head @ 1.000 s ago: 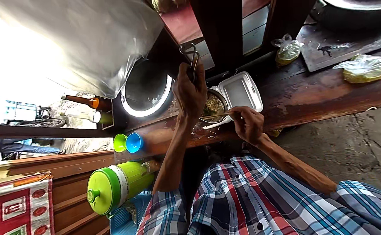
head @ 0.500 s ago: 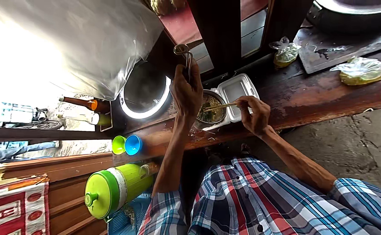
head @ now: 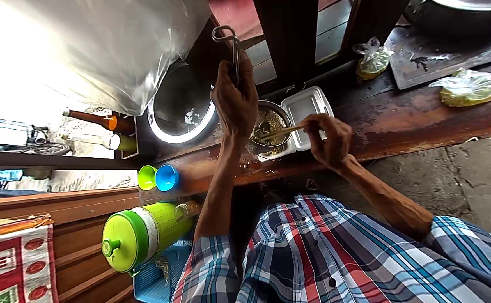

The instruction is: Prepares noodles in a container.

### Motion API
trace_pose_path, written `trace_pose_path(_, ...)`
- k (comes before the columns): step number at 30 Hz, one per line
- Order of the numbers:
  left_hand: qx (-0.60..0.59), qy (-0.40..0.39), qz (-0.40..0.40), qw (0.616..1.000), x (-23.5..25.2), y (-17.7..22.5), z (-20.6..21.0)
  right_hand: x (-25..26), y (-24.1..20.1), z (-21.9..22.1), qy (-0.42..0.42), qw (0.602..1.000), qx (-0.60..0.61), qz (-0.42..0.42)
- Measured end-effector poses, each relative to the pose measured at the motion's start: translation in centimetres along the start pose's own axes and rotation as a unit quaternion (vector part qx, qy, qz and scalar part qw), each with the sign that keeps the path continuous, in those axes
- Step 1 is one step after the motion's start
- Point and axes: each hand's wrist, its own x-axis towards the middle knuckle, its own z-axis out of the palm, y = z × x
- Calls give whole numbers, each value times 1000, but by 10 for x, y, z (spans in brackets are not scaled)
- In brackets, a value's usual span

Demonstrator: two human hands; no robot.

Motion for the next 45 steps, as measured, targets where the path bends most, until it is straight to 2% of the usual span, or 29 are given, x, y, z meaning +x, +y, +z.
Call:
trace_pose_path(2, 1, -1, 0, 1000, 0, 0, 1, -5, 8, 9, -5, 1000, -5, -20)
trace_pose_path(6, 6, -1, -14, 1000, -2, -2, -3, 2, 2, -2, -9, 1000, -11, 13)
trace_pose_path(8, 17, -3, -9, 1000, -1, -2, -4, -2, 2, 6, -13, 1000, 3, -2)
trace_pose_path(11, 38, -21, -7, 999, -3, -2, -4, -12, 17, 23, -7, 1000, 13, -22)
trace_pose_path(15, 52, -44, -26, 997, -4, -6, -9, -6, 9, 15, 13, 1000, 19, -5)
trace_pose_path(19, 70, -69, -36, 995, -4, -4, -5, -22, 17, 35, 7, 999, 41, -34)
trace_pose_path(28, 103, -124, -67, 985, -5, -9, -2, -14, 26, 19, 55, 998, 21, 8)
trace_pose_path(37, 140, -194, -109, 965, -5, -16, -4, -7, 27, 7, 60, 997, 28, 41)
trace_pose_path(41, 149, -196, -106, 963, -5, -19, -7, -7, 23, 4, 75, 995, 19, 69)
trace_pose_path(45, 145, -180, -85, 969, -6, -20, -10, -13, 5, 15, 43, 989, 91, 112)
